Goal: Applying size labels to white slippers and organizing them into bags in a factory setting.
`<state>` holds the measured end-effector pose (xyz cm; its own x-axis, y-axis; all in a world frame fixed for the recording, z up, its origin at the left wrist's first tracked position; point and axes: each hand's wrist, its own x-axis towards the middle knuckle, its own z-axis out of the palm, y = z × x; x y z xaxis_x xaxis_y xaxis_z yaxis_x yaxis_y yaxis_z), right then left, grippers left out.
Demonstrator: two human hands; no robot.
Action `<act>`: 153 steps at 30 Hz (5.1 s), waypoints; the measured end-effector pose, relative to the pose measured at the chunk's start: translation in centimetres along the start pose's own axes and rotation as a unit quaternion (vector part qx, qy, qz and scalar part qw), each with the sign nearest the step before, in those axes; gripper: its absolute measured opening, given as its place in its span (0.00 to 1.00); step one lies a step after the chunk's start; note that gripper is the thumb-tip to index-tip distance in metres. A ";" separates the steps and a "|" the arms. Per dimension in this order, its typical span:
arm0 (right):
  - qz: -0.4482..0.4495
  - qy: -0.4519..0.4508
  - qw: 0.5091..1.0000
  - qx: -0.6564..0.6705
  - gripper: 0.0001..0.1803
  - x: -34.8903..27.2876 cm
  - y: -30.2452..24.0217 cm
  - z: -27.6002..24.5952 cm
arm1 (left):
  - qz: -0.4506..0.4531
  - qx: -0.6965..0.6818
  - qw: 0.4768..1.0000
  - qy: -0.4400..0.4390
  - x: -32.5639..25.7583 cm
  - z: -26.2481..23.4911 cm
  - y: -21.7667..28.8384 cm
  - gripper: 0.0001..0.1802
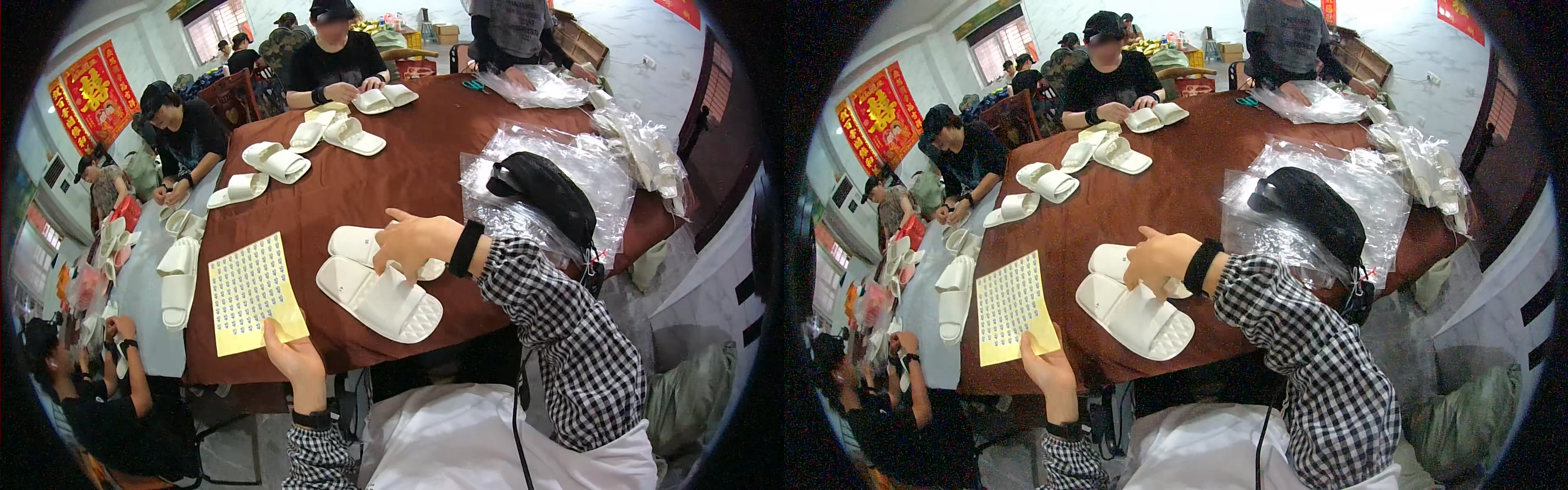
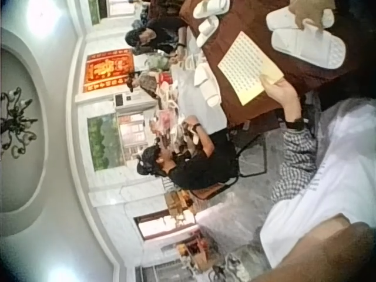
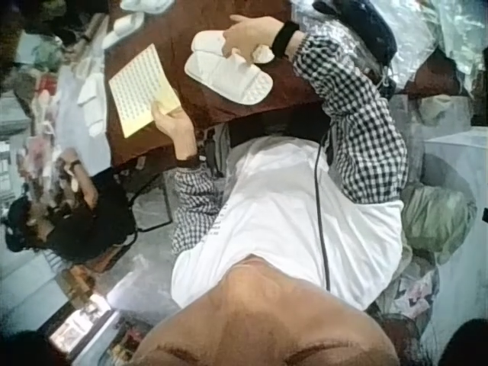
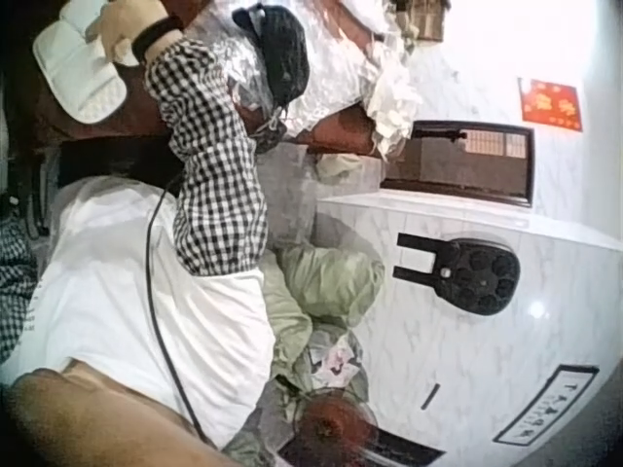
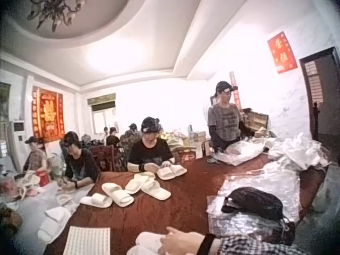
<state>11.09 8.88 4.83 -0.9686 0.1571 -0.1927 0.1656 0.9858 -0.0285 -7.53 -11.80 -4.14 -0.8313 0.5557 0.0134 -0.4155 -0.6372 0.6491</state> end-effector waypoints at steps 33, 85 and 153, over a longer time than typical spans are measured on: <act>0.106 0.331 0.292 0.891 0.13 1.2 -9.0 4.6 | -0.065 -0.064 0.996 -0.016 -3.1 1.8 0.6 0.22; 0.261 0.365 0.884 0.131 0.04 -10.3 -5.0 9.5 | -0.198 -0.046 0.977 -0.060 -5.2 1.0 -1.6 0.22; 0.059 0.476 0.864 0.154 0.09 -8.0 -14.7 7.0 | -0.357 0.155 0.892 -0.231 -10.3 4.6 -0.3 0.27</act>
<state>17.74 -7.32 -0.11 -0.6312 0.3781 0.6772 0.1733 0.9198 -0.3521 2.85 -14.85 -0.97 -0.1256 0.9669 -0.2220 -0.5966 0.1052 0.7956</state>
